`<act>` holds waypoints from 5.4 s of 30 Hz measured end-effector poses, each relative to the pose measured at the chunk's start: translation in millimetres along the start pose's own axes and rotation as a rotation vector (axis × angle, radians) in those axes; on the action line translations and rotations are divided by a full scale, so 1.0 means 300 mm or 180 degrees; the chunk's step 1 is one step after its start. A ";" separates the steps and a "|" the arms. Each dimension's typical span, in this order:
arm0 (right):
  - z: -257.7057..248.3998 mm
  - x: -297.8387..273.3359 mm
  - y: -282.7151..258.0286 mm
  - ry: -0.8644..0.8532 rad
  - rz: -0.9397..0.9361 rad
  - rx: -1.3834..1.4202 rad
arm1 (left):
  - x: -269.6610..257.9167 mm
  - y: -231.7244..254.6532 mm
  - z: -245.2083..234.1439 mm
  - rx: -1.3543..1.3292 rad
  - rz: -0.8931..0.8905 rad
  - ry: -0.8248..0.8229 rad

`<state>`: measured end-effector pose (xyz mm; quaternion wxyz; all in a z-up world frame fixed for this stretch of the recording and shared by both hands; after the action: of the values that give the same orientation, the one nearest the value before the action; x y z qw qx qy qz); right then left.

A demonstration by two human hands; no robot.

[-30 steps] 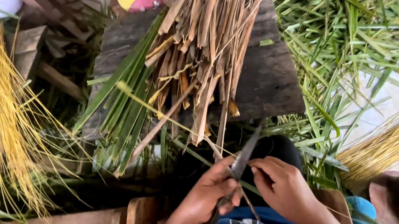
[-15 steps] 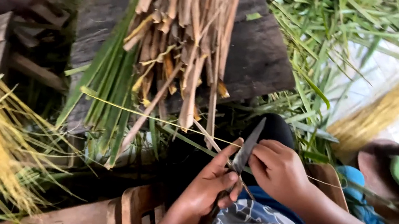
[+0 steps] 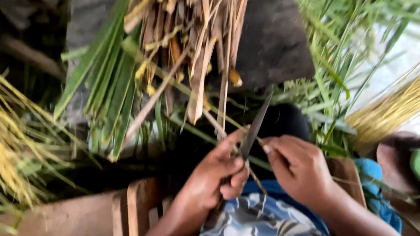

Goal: Stripping the leafy material from palm frond ribs using a knife to prepare them for broom making

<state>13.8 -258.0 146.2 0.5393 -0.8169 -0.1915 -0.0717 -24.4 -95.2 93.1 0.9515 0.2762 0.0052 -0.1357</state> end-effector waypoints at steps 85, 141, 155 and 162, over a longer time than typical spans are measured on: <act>0.018 0.086 0.198 -0.1364 0.1000 -0.0739 | 0.105 -0.040 -0.117 0.1006 0.0231 0.0624; -0.099 0.064 -0.046 -0.1157 0.0205 -0.1430 | 0.032 0.013 0.067 0.1226 0.1060 0.0322; -0.098 0.057 0.006 -0.1016 0.0341 -0.1162 | 0.024 0.012 -0.004 0.1145 0.1165 0.0317; -0.042 0.062 0.034 -0.1195 0.0557 -0.0733 | 0.021 0.035 0.007 0.1195 0.1189 0.0116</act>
<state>35.9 -268.6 148.6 0.4017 -0.8855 -0.2074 0.1071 -15.7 -89.4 99.9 0.8918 0.4465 -0.0540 0.0487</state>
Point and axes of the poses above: each hand's wrist, its own x-axis towards the middle knuckle, its own z-axis out of the palm, y = z × x, the point moved 1 cm from there along x, towards the middle knuckle, and after that the axes turned 10 degrees about z, right-handed, at the moved point
